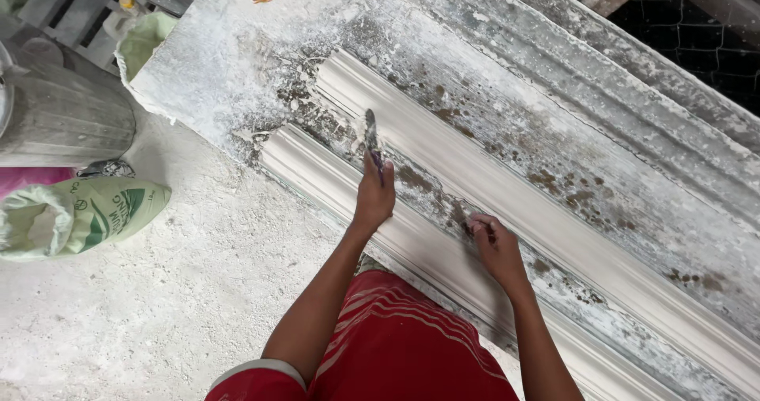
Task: The person scrapes excess plaster from decorative cornice moldings laid on a work table using a small scraper, wipes a piece with a cloth, and applies plaster paste from a bowl onto the molding surface, working along the pieces.
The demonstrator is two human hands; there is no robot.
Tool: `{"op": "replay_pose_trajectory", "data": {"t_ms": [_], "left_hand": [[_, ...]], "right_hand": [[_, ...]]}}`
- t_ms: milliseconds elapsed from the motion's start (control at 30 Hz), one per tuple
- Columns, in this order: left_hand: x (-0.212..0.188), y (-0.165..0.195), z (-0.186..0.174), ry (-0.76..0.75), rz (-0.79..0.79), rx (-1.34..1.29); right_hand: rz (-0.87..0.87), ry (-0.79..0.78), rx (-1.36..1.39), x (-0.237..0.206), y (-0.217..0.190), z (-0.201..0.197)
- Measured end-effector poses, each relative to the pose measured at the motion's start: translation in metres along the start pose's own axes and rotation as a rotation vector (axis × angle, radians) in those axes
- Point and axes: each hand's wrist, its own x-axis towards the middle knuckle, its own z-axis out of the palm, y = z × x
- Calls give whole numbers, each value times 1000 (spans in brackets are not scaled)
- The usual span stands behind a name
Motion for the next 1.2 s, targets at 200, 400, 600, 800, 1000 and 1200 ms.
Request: {"op": "replay_pose_trajectory", "data": {"t_ms": [200, 400, 600, 800, 1000, 1200], "left_hand": [[-48, 8, -1, -76, 70, 31], [-42, 16, -24, -275, -174, 186], [17, -28, -89, 2, 88, -5], [146, -104, -224, 58, -141, -184], [262, -163, -333, 362, -222, -528], [298, -198, -339, 401, -517, -882]], "right_hand": [[37, 9, 5, -29, 29, 2], [90, 73, 26, -34, 35, 11], [52, 60, 75, 0, -1, 68], [-85, -67, 153, 72, -102, 186], [-116, -109, 56, 105, -196, 259], [32, -82, -66, 100, -218, 276]]}}
